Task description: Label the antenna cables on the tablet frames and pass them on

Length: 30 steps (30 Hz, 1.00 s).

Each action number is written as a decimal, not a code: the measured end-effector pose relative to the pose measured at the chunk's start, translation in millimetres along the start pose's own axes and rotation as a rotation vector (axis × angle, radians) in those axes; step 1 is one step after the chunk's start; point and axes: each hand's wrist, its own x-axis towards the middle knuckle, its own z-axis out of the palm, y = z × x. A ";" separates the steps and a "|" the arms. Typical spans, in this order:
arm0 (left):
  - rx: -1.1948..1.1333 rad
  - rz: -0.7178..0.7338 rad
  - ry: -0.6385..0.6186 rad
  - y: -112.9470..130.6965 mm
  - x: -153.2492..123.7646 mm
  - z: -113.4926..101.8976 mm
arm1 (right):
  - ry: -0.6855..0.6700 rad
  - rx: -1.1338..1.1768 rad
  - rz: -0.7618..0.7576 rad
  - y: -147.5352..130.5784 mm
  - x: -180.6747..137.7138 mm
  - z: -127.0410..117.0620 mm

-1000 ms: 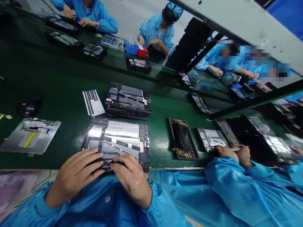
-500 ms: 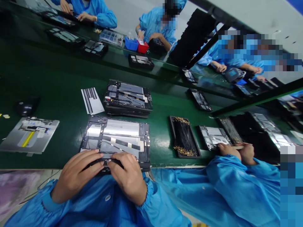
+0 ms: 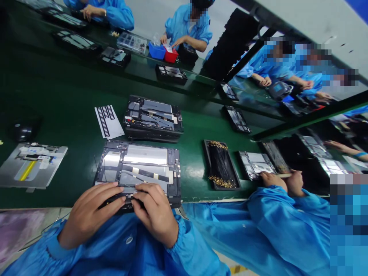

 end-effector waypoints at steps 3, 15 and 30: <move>-0.004 0.002 -0.002 -0.1 0.0 0.4 | 0.005 -0.005 0.003 1.2 0.5 0.5; 0.031 0.034 0.003 -1.1 4.5 -2.0 | -0.016 -0.180 -0.103 2.7 2.1 -2.0; 0.075 -0.538 0.150 -100.5 45.1 -19.7 | -0.456 -0.311 -0.460 12.8 160.6 -36.7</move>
